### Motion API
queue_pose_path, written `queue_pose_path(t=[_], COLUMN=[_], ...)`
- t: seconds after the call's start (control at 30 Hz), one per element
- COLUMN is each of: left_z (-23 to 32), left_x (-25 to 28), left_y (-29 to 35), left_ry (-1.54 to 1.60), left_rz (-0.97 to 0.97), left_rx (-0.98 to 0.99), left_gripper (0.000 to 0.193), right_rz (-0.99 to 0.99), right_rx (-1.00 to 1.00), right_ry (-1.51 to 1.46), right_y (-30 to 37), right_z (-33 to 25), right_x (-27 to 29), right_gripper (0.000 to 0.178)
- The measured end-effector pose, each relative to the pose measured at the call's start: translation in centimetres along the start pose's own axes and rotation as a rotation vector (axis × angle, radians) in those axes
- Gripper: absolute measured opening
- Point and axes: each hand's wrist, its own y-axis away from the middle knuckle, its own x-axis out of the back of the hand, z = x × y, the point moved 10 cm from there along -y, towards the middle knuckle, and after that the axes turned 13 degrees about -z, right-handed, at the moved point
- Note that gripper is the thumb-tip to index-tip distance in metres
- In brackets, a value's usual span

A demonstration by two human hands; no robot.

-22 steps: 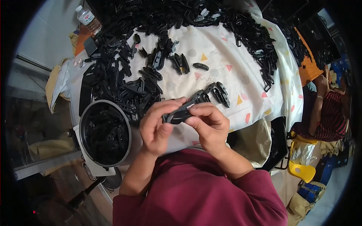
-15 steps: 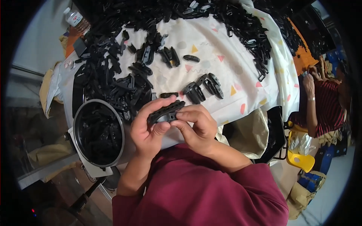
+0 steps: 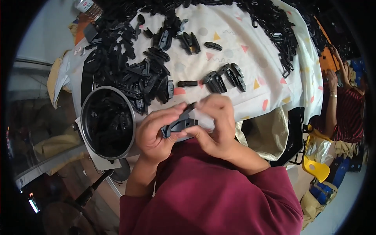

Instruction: Inspecting and sorting a large quantity of small black plastic components into a metal container at a workbench.

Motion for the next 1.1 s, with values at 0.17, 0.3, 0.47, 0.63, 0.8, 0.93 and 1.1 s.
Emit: queue_pose_path(t=[0.17,0.3,0.47,0.63,0.8,0.93,1.1], left_z=[-3.5,-5.2,-6.4,-6.7,-7.0,-6.5,-5.5], left_x=[-0.5,-0.9,0.1,-0.4,4.1,4.9,5.9], left_y=[5.5,5.7,3.2,3.9,4.6,4.9,3.4], left_ry=[0.306,0.556,0.655,0.593,0.563,0.214,-0.387], left_rz=[0.116,0.224,0.187,0.158,0.556,0.502,0.376], left_rx=[0.254,0.365,0.291,0.354,0.382,0.635,0.62], left_gripper=[0.029,0.034,0.034,0.033,0.012,0.012,0.009], right_rz=[-0.248,-0.336,-0.328,-0.33,-0.391,-0.722,-0.89], right_rx=[-0.085,-0.155,-0.3,-0.313,-0.124,-0.055,0.129], right_ry=[-0.005,0.013,-0.186,-0.115,0.482,0.702,0.704], right_y=[1.6,0.7,-0.3,0.9,-3.2,-3.1,-2.9], right_z=[1.1,2.5,4.2,4.9,6.7,8.7,8.6], right_x=[-3.3,-4.0,-4.9,-4.3,-5.1,-9.5,-10.2], right_gripper=[0.035,0.032,0.033,0.04,0.033,0.027,0.024])
